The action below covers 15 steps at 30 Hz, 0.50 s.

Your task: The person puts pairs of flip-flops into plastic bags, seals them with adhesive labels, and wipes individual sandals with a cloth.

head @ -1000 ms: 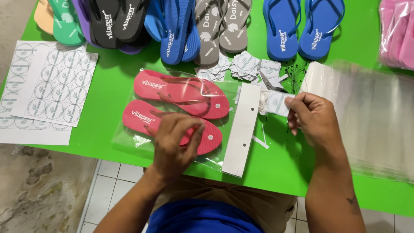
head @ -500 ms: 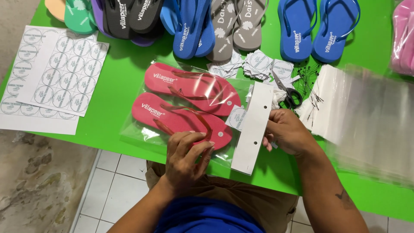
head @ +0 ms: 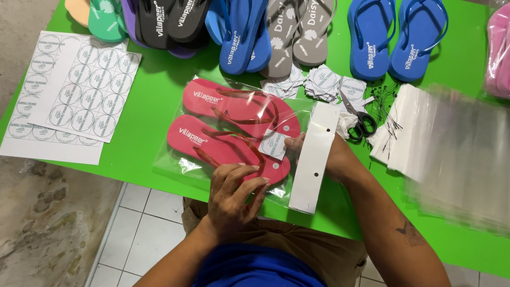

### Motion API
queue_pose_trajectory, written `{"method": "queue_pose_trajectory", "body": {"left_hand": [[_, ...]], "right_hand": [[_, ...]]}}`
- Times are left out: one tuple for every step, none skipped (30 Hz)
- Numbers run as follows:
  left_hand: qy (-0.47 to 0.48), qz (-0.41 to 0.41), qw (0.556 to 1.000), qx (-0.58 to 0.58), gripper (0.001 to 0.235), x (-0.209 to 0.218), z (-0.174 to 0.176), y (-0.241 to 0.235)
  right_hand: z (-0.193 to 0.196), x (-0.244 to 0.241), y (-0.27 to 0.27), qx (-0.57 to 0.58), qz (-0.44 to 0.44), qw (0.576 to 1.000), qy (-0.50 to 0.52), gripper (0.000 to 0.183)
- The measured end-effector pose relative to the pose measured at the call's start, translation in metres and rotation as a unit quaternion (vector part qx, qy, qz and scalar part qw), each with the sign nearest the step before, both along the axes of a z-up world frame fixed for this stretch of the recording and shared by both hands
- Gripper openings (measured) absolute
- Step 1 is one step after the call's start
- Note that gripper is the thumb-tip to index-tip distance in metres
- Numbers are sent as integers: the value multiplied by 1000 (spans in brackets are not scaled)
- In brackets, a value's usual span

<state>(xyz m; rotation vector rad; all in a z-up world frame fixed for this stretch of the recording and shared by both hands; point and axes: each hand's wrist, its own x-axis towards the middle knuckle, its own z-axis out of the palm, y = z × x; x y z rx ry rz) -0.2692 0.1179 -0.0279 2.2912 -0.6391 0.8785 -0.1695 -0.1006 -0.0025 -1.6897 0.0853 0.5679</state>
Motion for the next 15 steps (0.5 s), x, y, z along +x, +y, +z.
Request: {"method": "queue_pose_trajectory", "body": {"left_hand": [[0, 0, 1000, 0, 10, 0, -1, 0], [0, 0, 1000, -3, 9, 0, -1, 0], [0, -1, 1000, -6, 9, 0, -2, 1], [0, -1, 1000, -7, 9, 0, 0, 1], [3, -3, 1000, -8, 9, 0, 1, 1], [8, -5, 1000, -10, 8, 0, 2, 1], [8, -5, 1000, -10, 8, 0, 2, 1], [7, -5, 1000, -9, 9, 0, 2, 1], [6, -4, 1000, -9, 9, 0, 2, 1], [5, -4, 1000, -10, 9, 0, 2, 1], [4, -2, 1000, -9, 8, 0, 3, 0], [2, 1, 1000, -7, 8, -1, 3, 0], [1, 1, 1000, -8, 8, 0, 3, 0], [0, 0, 1000, -7, 8, 0, 3, 0], [0, 0, 1000, -7, 9, 0, 4, 0]], "right_hand": [[-3, -1, -5, 0, 0, 1000, 0, 41], [-7, -1, -10, 8, -8, 1000, -5, 25], [-10, -1, -15, 17, -16, 1000, -11, 18], [1, -3, -17, 17, -16, 1000, -11, 18], [13, -5, -19, -33, -38, 998, 30, 19], [24, -8, -22, -83, -60, 992, 71, 25], [17, -11, -30, -83, -60, 992, 71, 25], [12, -14, -39, -30, -93, 994, 49, 35], [6, -17, -47, 24, -125, 992, 27, 47], [12, -23, -45, 23, -125, 992, 26, 47], [18, -29, -43, -13, -137, 990, 25, 43], [25, -34, -41, -48, -149, 987, 24, 53], [23, -40, -38, -49, -149, 987, 23, 53], [22, -45, -35, -132, -130, 982, -41, 33], [20, -51, -31, -213, -110, 965, -104, 26]]}}
